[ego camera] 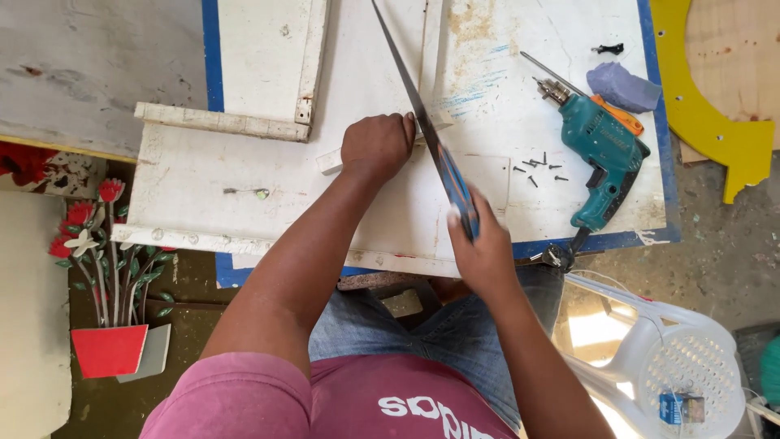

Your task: Assembling and cutting wooden components using a screwdriver, handsaw, and electric drill.

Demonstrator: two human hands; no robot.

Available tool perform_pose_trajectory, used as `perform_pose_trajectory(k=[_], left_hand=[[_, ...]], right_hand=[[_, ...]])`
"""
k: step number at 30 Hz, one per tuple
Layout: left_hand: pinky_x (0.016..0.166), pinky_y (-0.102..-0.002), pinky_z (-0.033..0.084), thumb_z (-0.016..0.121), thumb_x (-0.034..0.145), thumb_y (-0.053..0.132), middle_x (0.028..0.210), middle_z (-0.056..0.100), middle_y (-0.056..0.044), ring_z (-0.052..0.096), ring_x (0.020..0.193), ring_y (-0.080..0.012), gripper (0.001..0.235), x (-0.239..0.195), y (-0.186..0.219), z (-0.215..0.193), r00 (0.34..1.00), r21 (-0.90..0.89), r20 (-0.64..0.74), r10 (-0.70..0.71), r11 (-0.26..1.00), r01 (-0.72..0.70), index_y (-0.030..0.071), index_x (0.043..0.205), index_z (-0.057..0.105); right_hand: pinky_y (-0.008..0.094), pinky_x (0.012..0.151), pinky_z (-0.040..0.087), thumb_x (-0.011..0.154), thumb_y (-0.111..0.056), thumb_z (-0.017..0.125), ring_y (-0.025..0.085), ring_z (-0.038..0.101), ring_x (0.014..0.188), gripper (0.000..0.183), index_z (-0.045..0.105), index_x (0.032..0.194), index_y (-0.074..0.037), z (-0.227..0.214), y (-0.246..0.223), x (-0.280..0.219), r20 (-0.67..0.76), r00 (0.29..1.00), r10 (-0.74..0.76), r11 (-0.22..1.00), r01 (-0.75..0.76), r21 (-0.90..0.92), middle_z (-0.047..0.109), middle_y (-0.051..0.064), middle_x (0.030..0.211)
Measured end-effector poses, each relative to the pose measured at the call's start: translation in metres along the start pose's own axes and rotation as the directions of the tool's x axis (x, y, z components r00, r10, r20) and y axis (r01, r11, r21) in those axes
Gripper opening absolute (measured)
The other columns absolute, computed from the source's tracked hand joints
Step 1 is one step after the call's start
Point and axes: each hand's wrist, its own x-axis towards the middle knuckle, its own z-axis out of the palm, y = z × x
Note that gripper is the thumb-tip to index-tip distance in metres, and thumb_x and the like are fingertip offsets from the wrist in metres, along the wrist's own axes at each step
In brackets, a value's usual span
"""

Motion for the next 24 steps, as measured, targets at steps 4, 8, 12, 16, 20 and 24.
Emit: perform_pose_trajectory(k=[4,8,12,16,20,24], left_hand=[[0.063,-0.046,0.057,0.021,0.108,0.040,0.066,0.070,-0.014,0.074,0.067,-0.0336,0.065,0.002,0.005,-0.002,0.999,0.017,-0.012,0.037,0.999,-0.037,0.006,0.086,0.072],[0.060,-0.052,0.047,0.022,0.108,0.043,0.081,0.072,-0.012,0.065,0.072,-0.0403,0.062,0.006,0.006,0.003,0.990,0.013,0.095,-0.104,0.995,0.104,0.009,0.089,0.071],[0.057,-0.052,0.046,0.024,0.109,0.043,0.078,0.071,-0.012,0.065,0.069,-0.0404,0.061,0.006,0.003,0.009,0.995,0.038,0.055,-0.089,0.995,0.087,0.009,0.086,0.070],[0.053,-0.052,0.045,0.029,0.108,0.042,0.074,0.071,-0.012,0.065,0.064,-0.0412,0.059,0.005,0.002,0.014,0.998,0.035,-0.011,-0.070,0.997,0.070,0.010,0.081,0.070],[0.061,-0.053,0.048,0.025,0.107,0.042,0.079,0.073,-0.013,0.066,0.073,-0.0424,0.061,0.000,0.006,-0.002,0.991,0.015,0.073,-0.112,0.994,0.112,0.011,0.082,0.071],[0.064,-0.053,0.047,0.023,0.107,0.042,0.082,0.072,-0.014,0.065,0.075,-0.0417,0.061,0.005,0.007,-0.002,0.988,-0.012,0.095,-0.120,0.993,0.122,0.009,0.085,0.069]], right_hand=[[0.061,0.095,0.051,0.093,-0.037,0.062,0.050,0.064,0.117,0.051,0.064,0.140,-0.018,-0.028,0.059,-0.088,-0.042,0.982,0.182,0.977,-0.186,-0.105,0.073,0.027,0.118],[0.031,0.058,0.045,0.090,-0.040,0.063,0.019,0.058,0.052,0.057,0.064,0.146,-0.032,-0.056,0.055,-0.150,-0.063,0.786,0.615,0.774,-0.616,-0.146,0.069,0.009,0.062],[0.032,0.051,0.044,0.092,-0.044,0.053,0.013,0.054,0.046,0.060,0.054,0.151,-0.037,-0.040,0.067,-0.113,0.018,0.945,0.327,0.914,-0.311,-0.261,0.064,0.000,0.059],[0.037,0.053,0.047,0.096,-0.032,0.055,0.018,0.059,0.053,0.058,0.052,0.151,-0.016,0.008,0.047,0.005,0.020,1.000,-0.003,0.984,0.007,-0.179,0.068,0.003,0.072],[0.038,0.068,0.052,0.097,-0.030,0.053,0.025,0.068,0.072,0.055,0.051,0.151,-0.017,0.008,0.033,0.006,0.026,1.000,-0.003,0.993,0.006,-0.120,0.073,0.009,0.095],[0.035,0.071,0.054,0.091,-0.046,0.055,0.020,0.073,0.070,0.058,0.057,0.147,-0.034,-0.036,0.047,-0.102,-0.017,0.893,0.451,0.861,-0.440,-0.254,0.077,0.003,0.084]])
